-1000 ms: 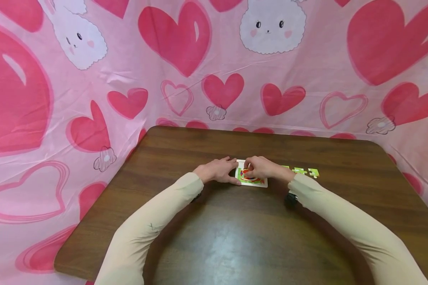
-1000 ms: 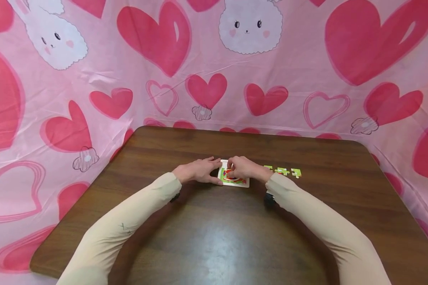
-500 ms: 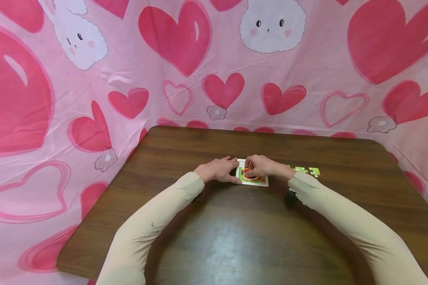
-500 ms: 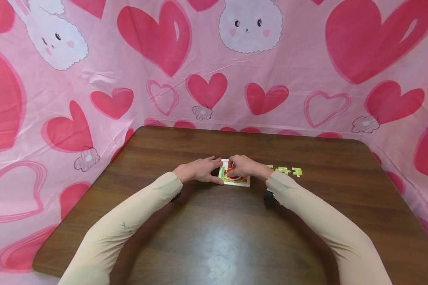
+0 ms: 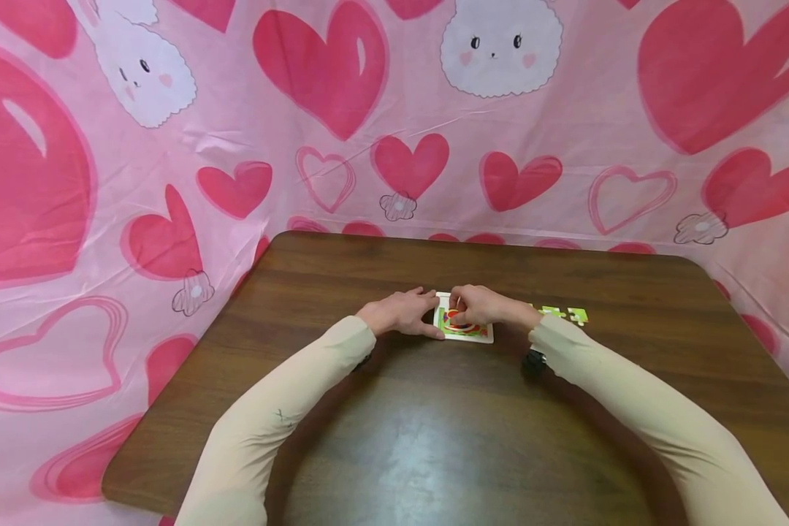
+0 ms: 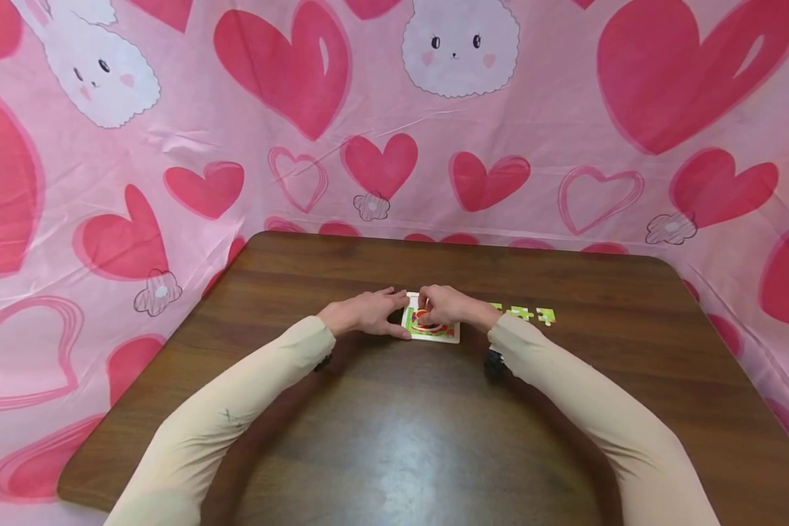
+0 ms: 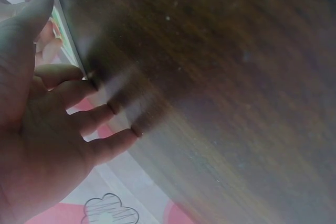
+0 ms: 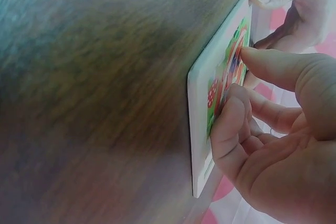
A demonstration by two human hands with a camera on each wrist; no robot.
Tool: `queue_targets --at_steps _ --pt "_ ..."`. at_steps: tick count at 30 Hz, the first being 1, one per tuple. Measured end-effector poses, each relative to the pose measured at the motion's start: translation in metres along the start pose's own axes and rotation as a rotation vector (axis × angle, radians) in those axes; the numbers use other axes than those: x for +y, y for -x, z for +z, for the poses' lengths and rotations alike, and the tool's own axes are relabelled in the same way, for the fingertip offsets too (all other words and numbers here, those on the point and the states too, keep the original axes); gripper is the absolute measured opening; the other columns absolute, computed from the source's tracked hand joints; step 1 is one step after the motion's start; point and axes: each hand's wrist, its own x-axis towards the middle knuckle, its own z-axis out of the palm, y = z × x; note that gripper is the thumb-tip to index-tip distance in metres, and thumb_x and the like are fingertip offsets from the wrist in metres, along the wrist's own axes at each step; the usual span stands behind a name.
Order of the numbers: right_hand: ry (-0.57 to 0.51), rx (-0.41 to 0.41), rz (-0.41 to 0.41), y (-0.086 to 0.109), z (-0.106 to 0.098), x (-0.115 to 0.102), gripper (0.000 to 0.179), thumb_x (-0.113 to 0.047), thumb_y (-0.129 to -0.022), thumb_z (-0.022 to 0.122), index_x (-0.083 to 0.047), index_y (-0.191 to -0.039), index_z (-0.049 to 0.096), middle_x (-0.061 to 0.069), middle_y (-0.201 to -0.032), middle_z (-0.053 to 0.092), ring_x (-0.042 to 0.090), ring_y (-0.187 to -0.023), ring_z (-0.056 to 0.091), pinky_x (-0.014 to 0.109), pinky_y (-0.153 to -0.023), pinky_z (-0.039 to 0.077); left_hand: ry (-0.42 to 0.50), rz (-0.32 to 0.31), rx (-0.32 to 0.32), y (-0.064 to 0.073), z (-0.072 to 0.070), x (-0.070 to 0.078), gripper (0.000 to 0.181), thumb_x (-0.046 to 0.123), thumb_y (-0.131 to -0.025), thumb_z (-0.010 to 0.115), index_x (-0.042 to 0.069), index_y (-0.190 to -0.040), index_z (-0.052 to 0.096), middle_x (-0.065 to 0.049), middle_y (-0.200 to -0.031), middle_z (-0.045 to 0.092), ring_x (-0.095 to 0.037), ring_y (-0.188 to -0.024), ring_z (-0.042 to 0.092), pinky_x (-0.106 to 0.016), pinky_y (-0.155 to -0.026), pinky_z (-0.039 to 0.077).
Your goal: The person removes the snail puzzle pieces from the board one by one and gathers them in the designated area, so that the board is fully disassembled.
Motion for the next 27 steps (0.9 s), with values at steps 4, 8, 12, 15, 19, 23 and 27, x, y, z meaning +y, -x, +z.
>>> queue_targets --at_steps 4,8,12,15,19,23,27 --pt "0.008 -0.005 0.004 0.0004 -0.0005 -0.0006 0.025 -0.017 -0.089 0.071 -0.004 -0.108 0.06 0.008 -0.09 0.061 0.018 -0.075 0.055 0.025 -0.064 0.045 -0.008 0.007 0.004 -0.001 -0.0005 0.0007 0.087 0.068 -0.087 0.057 0.016 -0.153 0.035 -0.008 -0.163 0.024 -0.034 -0.151 0.022 -0.055 -0.116 0.031" --pt "0.029 -0.004 -0.001 0.0 0.0006 -0.0022 0.028 -0.016 -0.09 0.07 -0.002 -0.112 0.063 0.009 -0.092 0.064 0.017 -0.076 0.057 0.026 -0.066 0.048 -0.008 0.012 0.008 -0.0012 -0.001 0.0012 0.086 0.067 -0.087 0.057 0.015 -0.153 0.036 -0.009 -0.163 0.026 -0.035 -0.15 0.023 -0.054 -0.116 0.031" --pt "0.028 0.003 -0.001 -0.0003 0.0019 -0.003 0.027 -0.015 -0.09 0.07 -0.001 -0.112 0.063 0.009 -0.093 0.064 0.017 -0.076 0.056 0.025 -0.065 0.047 -0.009 0.007 0.004 -0.001 -0.0003 0.001 0.086 0.067 -0.087 0.057 0.016 -0.153 0.036 -0.008 -0.163 0.025 -0.034 -0.15 0.023 -0.054 -0.116 0.031" --pt "-0.008 0.012 0.0 0.0002 0.0024 -0.0025 0.026 -0.014 -0.09 0.069 -0.002 -0.11 0.06 0.009 -0.091 0.062 0.017 -0.073 0.055 0.025 -0.062 0.045 -0.013 0.003 0.004 -0.0006 -0.0004 0.0011 0.086 0.067 -0.087 0.057 0.016 -0.153 0.035 -0.008 -0.163 0.025 -0.034 -0.151 0.022 -0.053 -0.116 0.031" --pt "-0.053 0.025 -0.004 0.0 0.0029 -0.0015 0.024 -0.013 -0.09 0.07 -0.004 -0.106 0.055 0.008 -0.087 0.06 0.016 -0.068 0.053 0.024 -0.056 0.043 -0.013 -0.001 0.002 -0.0001 -0.001 0.0014 0.087 0.067 -0.087 0.057 0.016 -0.154 0.034 -0.008 -0.163 0.025 -0.034 -0.151 0.022 -0.053 -0.117 0.03" --pt "-0.063 0.032 -0.012 -0.0005 0.0036 -0.0009 0.024 -0.012 -0.09 0.069 -0.005 -0.106 0.053 0.009 -0.087 0.061 0.016 -0.067 0.054 0.024 -0.054 0.043 -0.012 -0.001 -0.002 -0.0007 -0.0005 0.0008 0.088 0.068 -0.087 0.056 0.017 -0.154 0.033 -0.008 -0.163 0.024 -0.033 -0.151 0.021 -0.054 -0.117 0.029" --pt "-0.067 0.045 -0.014 -0.0001 0.0049 -0.0008 0.025 -0.012 -0.089 0.07 -0.007 -0.105 0.051 0.009 -0.087 0.06 0.017 -0.068 0.053 0.025 -0.055 0.044 -0.013 0.002 0.001 -0.0013 0.0004 0.0004 0.087 0.068 -0.087 0.056 0.017 -0.154 0.033 -0.008 -0.163 0.024 -0.034 -0.151 0.021 -0.054 -0.117 0.029"
